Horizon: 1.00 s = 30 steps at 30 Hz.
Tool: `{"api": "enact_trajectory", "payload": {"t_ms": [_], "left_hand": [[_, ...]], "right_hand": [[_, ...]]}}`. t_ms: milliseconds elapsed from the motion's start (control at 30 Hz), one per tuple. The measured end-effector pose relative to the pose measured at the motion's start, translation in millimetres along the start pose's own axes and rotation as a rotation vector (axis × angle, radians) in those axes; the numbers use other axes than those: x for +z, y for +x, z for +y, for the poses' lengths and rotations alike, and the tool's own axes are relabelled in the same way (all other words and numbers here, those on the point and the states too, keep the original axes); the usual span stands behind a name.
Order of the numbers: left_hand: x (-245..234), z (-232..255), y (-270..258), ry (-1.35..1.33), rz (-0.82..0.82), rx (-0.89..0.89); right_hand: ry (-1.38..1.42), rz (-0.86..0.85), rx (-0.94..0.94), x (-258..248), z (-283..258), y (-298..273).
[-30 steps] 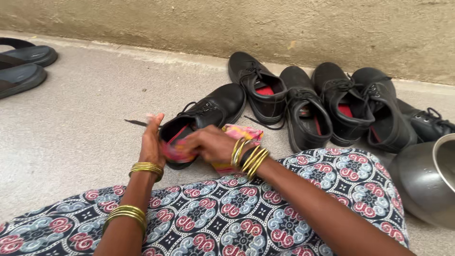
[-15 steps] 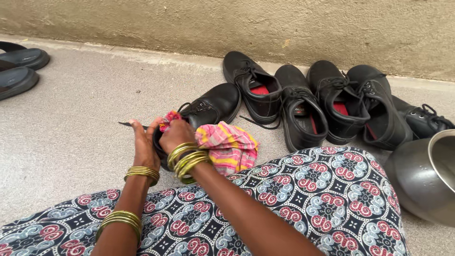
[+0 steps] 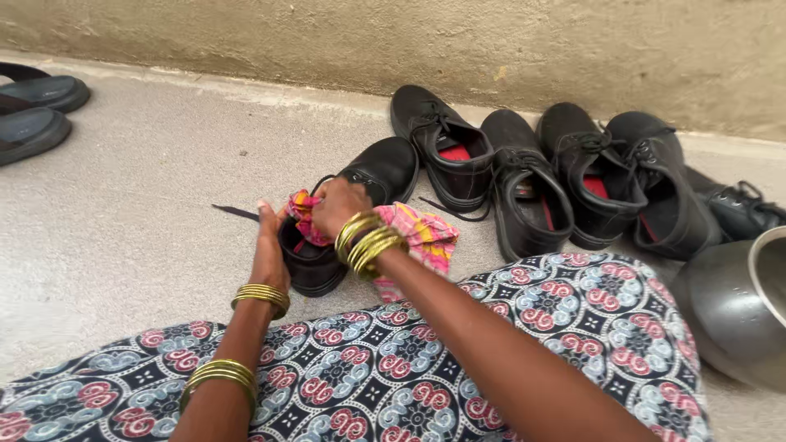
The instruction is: The person sits on the floor and wipes a black shoe with a colorful cloth, occasionally dipping the cloth into a metal bowl. They clean the upper, sides, and sole of the shoe, then place it aside and pick up another shoe to continue the process.
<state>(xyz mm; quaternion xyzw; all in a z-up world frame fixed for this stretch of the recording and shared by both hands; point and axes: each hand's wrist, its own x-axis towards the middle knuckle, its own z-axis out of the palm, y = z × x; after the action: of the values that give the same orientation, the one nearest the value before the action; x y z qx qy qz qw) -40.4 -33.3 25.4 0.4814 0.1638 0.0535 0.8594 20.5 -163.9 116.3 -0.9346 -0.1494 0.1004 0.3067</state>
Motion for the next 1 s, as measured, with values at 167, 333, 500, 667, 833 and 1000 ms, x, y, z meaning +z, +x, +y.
{"api": "enact_trajectory", "payload": {"t_ms": [167, 333, 500, 667, 833, 1000], "left_hand": [[-19, -14, 19, 0.05, 0.117, 0.109], [-30, -43, 34, 0.262, 0.154, 0.199], [-42, -35, 51, 1.333, 0.094, 0.917], [12, 16, 1, 1.173, 0.403, 0.357], [71, 62, -56, 1.605, 0.268, 0.68], [97, 45, -70, 2.034, -0.027, 0.441]], "right_hand": [[0.091, -0.024, -0.5, 17, -1, -46], [-0.025, -0.293, -0.667, -24, 14, -44], [0.2, -0.097, -1.347, -54, 65, -39], [-0.307, 0.125, -0.602, -87, 105, -21], [0.127, 0.48, -0.207, -77, 151, -6], [0.834, 0.227, 0.154, -46, 179, 5]]}}
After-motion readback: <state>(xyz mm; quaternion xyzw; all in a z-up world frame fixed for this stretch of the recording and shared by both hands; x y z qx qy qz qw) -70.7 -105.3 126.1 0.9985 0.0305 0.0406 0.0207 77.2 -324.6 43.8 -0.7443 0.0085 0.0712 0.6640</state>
